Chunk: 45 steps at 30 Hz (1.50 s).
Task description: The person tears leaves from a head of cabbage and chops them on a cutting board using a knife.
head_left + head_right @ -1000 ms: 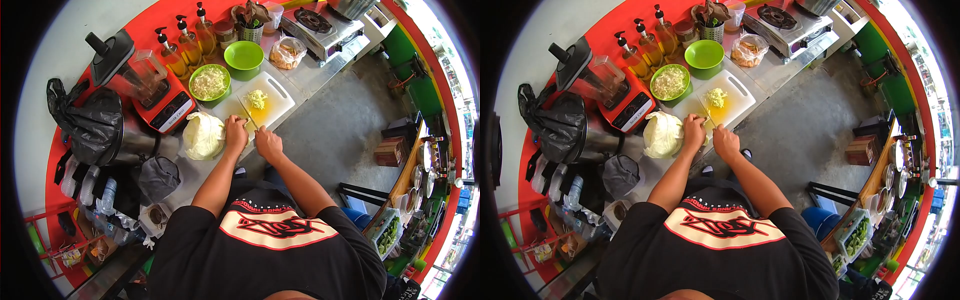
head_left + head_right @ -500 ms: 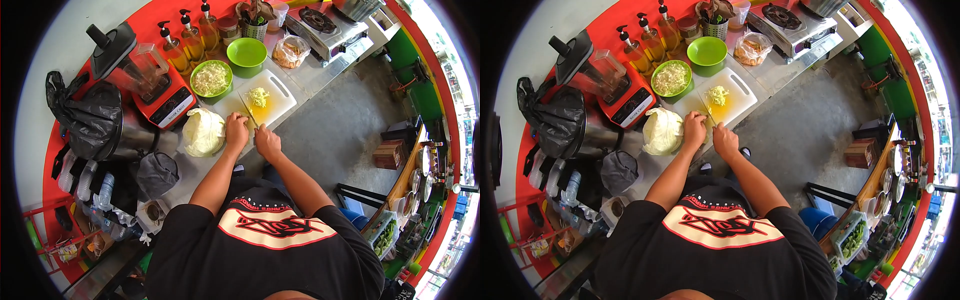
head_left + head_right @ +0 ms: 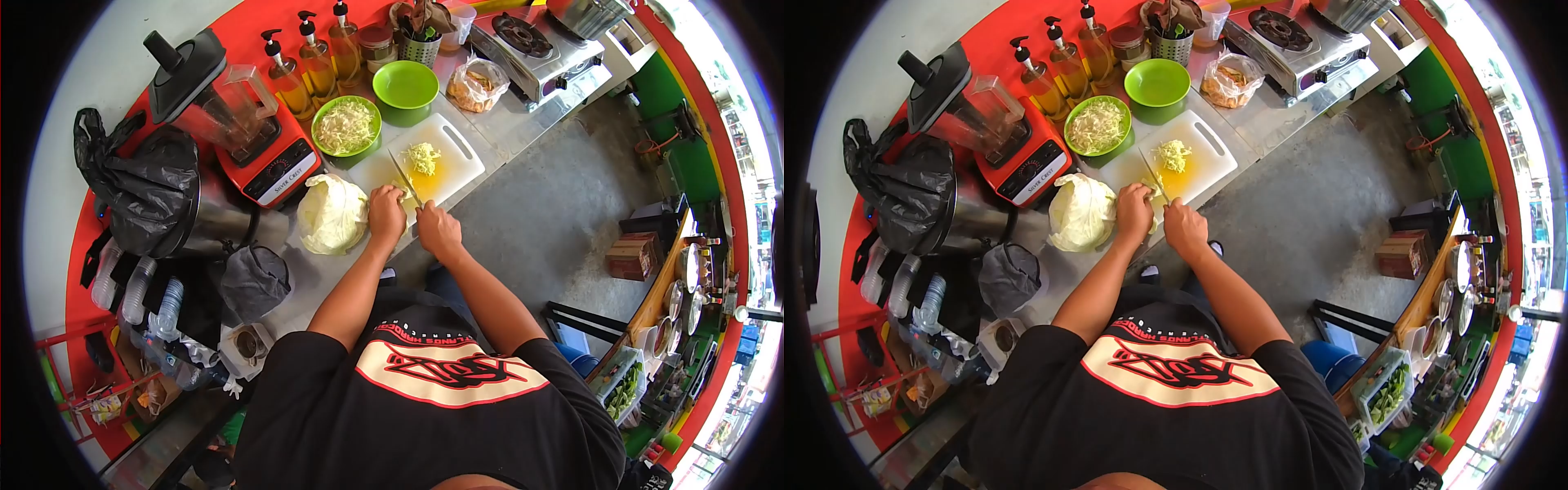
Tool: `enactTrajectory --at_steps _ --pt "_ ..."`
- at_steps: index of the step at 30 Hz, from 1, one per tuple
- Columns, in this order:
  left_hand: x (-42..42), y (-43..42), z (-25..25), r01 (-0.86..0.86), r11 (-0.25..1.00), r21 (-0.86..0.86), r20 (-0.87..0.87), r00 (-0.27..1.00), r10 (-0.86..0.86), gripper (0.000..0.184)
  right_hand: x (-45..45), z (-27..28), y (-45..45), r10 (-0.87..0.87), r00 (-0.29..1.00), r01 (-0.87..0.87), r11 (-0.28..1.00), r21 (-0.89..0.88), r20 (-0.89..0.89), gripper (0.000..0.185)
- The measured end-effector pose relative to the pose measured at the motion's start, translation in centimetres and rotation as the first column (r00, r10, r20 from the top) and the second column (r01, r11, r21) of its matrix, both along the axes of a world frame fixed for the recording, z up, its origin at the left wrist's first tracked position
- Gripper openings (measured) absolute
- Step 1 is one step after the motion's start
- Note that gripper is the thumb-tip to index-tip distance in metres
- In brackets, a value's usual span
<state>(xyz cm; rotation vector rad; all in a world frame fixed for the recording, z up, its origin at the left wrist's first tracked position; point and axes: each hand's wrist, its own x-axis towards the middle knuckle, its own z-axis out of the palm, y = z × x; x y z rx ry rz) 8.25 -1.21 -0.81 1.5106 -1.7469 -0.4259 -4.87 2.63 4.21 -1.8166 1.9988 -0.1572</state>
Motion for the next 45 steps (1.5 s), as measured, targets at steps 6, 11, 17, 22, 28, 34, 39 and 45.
enactTrajectory --at_steps 6,11,17,22,28,34,39,45 --pt "0.0 0.1 0.0 -0.005 1.000 0.012 -0.021 1.000 0.005 0.020 0.5 -1.1 0.7 -0.052 0.998 0.051 0.999 -0.018 -0.043 0.034" --pt "0.1 0.0 0.2 0.013 1.000 0.008 -0.028 1.000 -0.013 0.020 0.3 -0.3 0.3 -0.010 0.998 0.008 1.000 -0.025 -0.068 0.034" --pt "0.2 0.2 0.6 0.010 1.000 -0.012 -0.014 1.000 -0.010 0.023 0.3 -1.3 -0.2 -0.007 0.999 0.006 0.999 -0.035 -0.038 0.034" --pt "0.1 0.4 1.4 -0.002 0.998 0.059 -0.031 1.000 0.004 0.024 0.5 -1.2 0.2 -0.012 0.999 0.011 1.000 -0.025 -0.038 0.035" --pt "0.3 0.3 0.9 0.014 0.998 0.065 0.010 1.000 -0.015 0.023 0.7 -0.5 -0.4 -0.036 0.999 0.036 0.999 0.005 -0.032 0.036" --pt "0.2 0.3 1.3 0.014 0.998 0.061 -0.005 1.000 -0.014 0.023 0.7 -0.5 0.3 -0.010 0.999 0.010 1.000 -0.019 -0.031 0.036" --pt "0.3 0.3 0.9 0.025 0.999 0.032 -0.003 1.000 -0.025 0.022 0.6 -0.3 -0.5 -0.009 1.000 0.008 1.000 -0.008 -0.022 0.036" --pt "0.4 0.3 0.4 0.040 0.998 0.057 -0.003 0.999 -0.040 0.026 0.5 -0.1 1.5 -0.045 0.996 0.046 0.999 0.002 -0.078 0.034"
